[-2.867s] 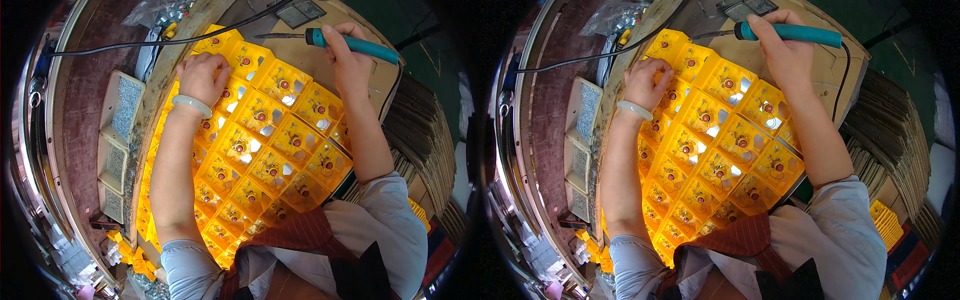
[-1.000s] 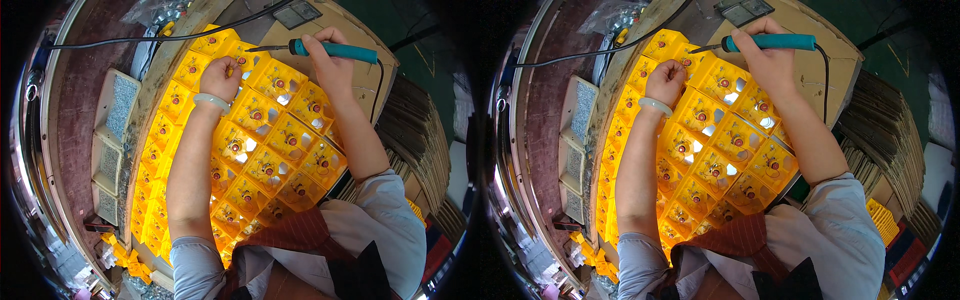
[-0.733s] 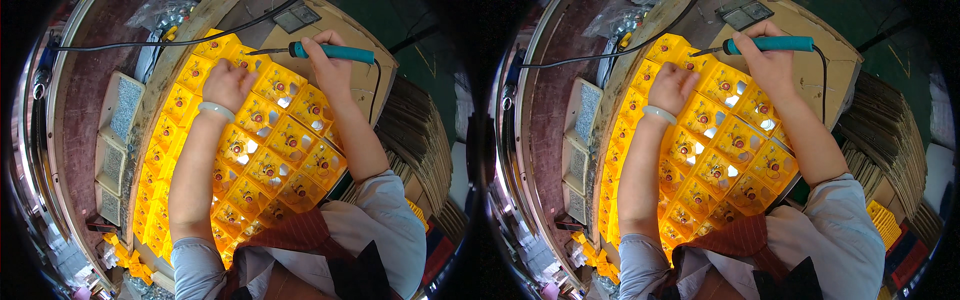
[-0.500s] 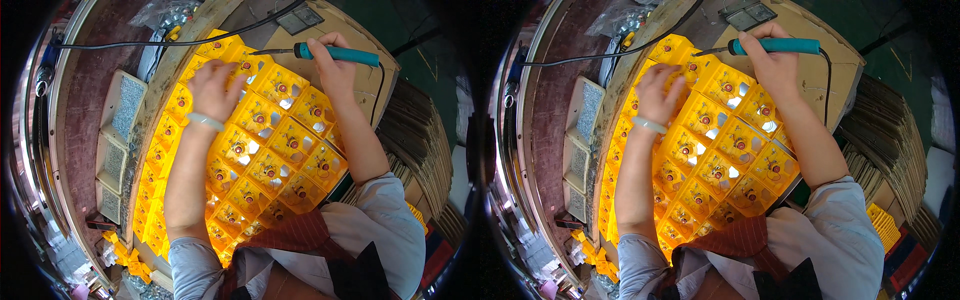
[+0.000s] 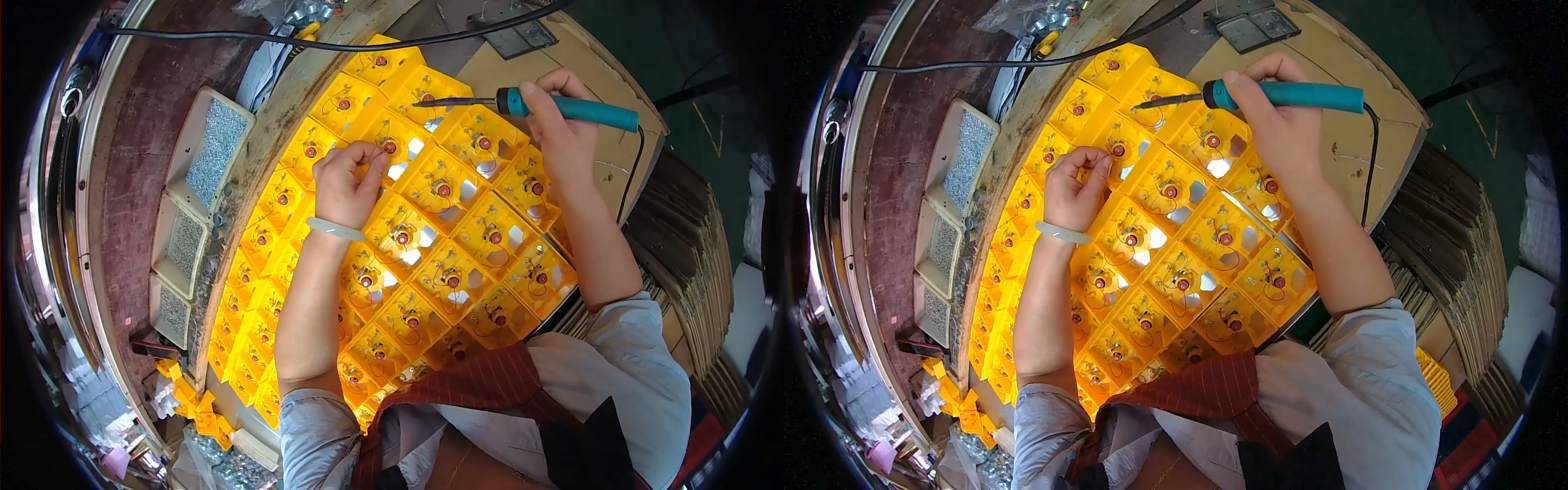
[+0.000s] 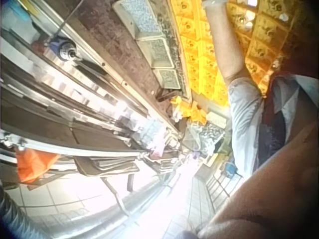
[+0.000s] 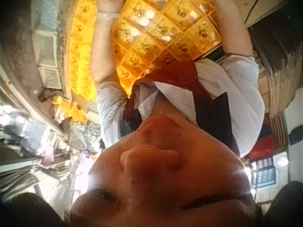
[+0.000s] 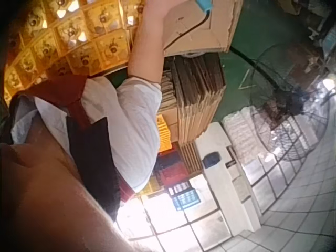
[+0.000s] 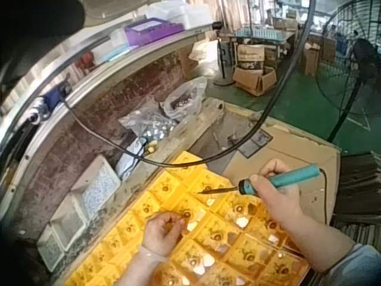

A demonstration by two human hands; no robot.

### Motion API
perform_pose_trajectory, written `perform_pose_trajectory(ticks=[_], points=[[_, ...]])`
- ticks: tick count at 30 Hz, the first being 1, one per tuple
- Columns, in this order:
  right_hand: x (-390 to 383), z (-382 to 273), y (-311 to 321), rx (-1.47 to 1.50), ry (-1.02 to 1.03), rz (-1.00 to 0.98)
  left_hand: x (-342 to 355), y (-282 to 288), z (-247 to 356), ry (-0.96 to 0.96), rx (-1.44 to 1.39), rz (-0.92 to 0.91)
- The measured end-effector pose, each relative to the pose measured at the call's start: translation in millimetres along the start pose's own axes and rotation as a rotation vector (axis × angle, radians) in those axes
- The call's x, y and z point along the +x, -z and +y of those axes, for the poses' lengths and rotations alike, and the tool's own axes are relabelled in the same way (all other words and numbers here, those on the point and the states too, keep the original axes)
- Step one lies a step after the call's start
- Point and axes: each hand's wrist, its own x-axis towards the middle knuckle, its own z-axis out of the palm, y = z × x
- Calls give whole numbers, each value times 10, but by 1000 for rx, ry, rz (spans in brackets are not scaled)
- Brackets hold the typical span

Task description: The person solders components inside a grid of plastic housings using a soldering iron, then presses the components into the housings by hand.

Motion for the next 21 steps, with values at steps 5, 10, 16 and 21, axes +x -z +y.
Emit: perform_pose_trajectory(ticks=[5,10,16,21], points=[[-90,-40,-62,21,-71,-131,8,-91,-56,-13,214,-14],[-148,-13,-155,54,-4,-218,10,-92,-41,-59,278,22],[-130,123,-170,-74,57,-306,21,-103,-81,-51,289,-16],[-199,156,-219,-73,32,-323,-40,-81,-79,-45,283,-11]])
